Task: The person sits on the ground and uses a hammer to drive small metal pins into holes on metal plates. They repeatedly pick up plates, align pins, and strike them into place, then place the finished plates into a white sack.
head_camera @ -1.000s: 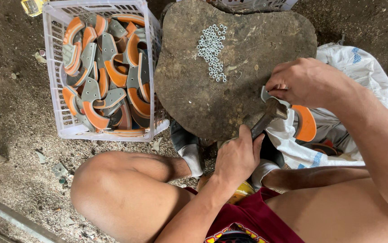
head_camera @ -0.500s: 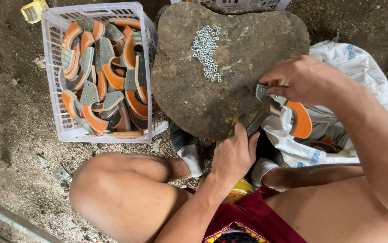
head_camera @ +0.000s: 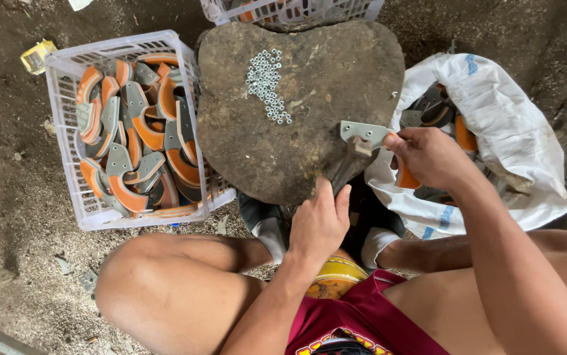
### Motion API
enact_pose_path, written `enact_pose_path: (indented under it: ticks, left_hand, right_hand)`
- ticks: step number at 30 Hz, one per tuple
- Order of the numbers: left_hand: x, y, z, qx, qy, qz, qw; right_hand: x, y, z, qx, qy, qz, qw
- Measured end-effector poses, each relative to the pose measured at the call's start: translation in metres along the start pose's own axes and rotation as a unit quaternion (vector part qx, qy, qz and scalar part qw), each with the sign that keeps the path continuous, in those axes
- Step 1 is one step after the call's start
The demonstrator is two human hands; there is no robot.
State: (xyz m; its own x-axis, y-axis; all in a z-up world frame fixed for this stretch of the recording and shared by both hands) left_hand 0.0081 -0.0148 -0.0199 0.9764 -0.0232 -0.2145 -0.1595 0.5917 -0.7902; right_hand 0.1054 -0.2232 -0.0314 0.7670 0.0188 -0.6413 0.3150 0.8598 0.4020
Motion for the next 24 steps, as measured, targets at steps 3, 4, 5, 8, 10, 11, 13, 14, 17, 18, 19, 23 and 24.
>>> enact_pose_path:
  ticks: [3, 4, 5, 8, 10, 11, 13, 14, 17, 18, 19, 23, 24]
  left_hand:
    - [0.003, -0.014, 0.016, -0.051, 0.015, -0.001, 0.999]
    - [0.001, -0.021, 0.023, -0.066, 0.006, -0.009, 0.998]
    - [-0.001, -0.027, 0.028, -0.081, -0.002, -0.018, 0.997]
    - [-0.014, -0.045, 0.044, -0.156, -0.059, -0.139, 0.976]
    - [-0.017, -0.050, 0.048, -0.164, -0.100, -0.237, 0.952]
    - [-0.013, -0.050, 0.047, -0.142, -0.119, -0.280, 0.942]
    - [0.001, -0.041, 0.039, -0.061, -0.100, -0.226, 0.967]
    - [0.016, -0.032, 0.031, -0.001, -0.064, -0.127, 0.990]
    - [0.025, -0.022, 0.025, 0.035, -0.015, -0.028, 0.999]
    - [0.022, -0.021, 0.026, 0.023, -0.008, -0.025, 0.999]
    - [0.018, -0.021, 0.027, -0.013, -0.016, -0.030, 0.999]
    - [-0.008, -0.023, 0.037, -0.132, -0.071, -0.138, 0.979]
    - [-0.009, -0.023, 0.039, -0.156, -0.096, -0.193, 0.964]
  right_hand:
    - [-0.005, 0.008, 0.001, -0.031, -0.031, -0.001, 0.999]
    - [-0.008, 0.009, 0.001, -0.035, -0.038, 0.000, 0.999]
    - [-0.009, 0.010, 0.001, -0.031, -0.043, 0.002, 0.999]
    - [-0.008, 0.011, -0.001, -0.032, -0.056, 0.006, 0.998]
    - [-0.007, 0.011, -0.001, -0.051, -0.064, 0.011, 0.997]
    - [-0.006, 0.011, -0.001, -0.049, -0.063, 0.009, 0.997]
    - [-0.009, 0.011, -0.001, -0.043, -0.059, 0.003, 0.997]
    - [-0.010, 0.013, -0.001, -0.041, -0.060, 0.005, 0.997]
    - [-0.011, 0.016, 0.003, -0.032, -0.063, 0.003, 0.998]
    - [-0.012, 0.016, 0.002, -0.028, -0.057, -0.003, 0.998]
    - [-0.011, 0.015, 0.001, -0.023, -0.052, -0.010, 0.998]
    - [-0.009, 0.008, -0.005, -0.042, -0.050, -0.004, 0.998]
    - [-0.007, 0.008, -0.004, -0.046, -0.057, 0.003, 0.997]
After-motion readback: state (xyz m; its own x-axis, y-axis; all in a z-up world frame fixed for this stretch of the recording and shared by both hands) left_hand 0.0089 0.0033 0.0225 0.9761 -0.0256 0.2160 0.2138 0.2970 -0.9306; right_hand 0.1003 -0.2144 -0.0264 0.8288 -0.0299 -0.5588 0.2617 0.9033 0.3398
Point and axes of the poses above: each hand's wrist, its own x-axis towards the middle knuckle, its own z-axis out of the back of the hand, y = z × x, the point moved 3 cm from there along x, towards the middle knuckle, and after that the axes turned 7 degrees about -x, right-handed, at the moved point
